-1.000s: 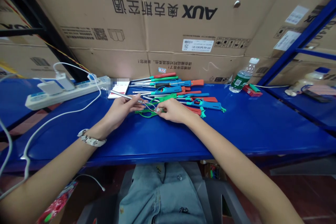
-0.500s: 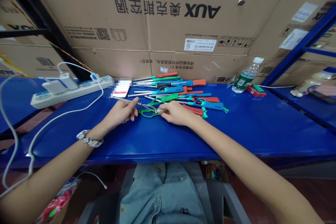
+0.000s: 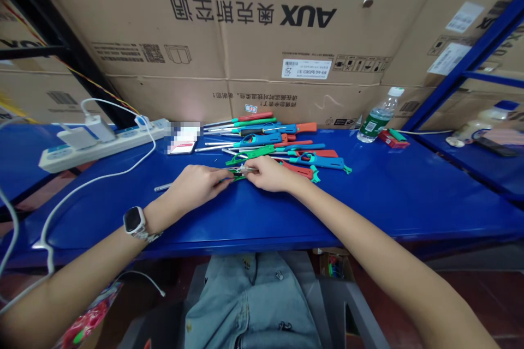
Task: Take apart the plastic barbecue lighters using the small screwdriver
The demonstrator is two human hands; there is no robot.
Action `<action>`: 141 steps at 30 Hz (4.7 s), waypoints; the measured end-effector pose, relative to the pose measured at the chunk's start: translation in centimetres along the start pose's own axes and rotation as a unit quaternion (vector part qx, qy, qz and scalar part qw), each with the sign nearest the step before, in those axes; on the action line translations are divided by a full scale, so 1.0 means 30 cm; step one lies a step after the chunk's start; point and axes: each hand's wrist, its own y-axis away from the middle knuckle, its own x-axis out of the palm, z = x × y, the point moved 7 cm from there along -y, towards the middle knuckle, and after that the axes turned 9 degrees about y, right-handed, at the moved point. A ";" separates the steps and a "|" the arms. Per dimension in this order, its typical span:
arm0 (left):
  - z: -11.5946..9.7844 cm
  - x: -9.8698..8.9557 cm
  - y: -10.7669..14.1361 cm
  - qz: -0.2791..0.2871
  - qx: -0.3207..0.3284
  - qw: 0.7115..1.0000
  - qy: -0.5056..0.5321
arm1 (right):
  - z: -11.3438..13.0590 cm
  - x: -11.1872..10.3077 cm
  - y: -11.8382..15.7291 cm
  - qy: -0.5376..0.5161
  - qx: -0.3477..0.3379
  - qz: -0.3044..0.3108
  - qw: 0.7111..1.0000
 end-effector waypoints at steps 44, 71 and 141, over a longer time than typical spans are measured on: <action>-0.023 0.058 -0.002 0.027 0.023 0.999 -0.024 | -0.011 0.030 0.013 0.010 0.046 -0.096 0.994; -0.028 0.056 0.004 0.049 0.011 0.999 -0.022 | 0.009 -0.016 0.079 0.305 -0.084 -0.112 0.942; 0.093 0.019 0.018 -0.025 0.138 0.990 0.009 | 0.078 0.014 -0.057 0.176 -0.036 -0.072 0.981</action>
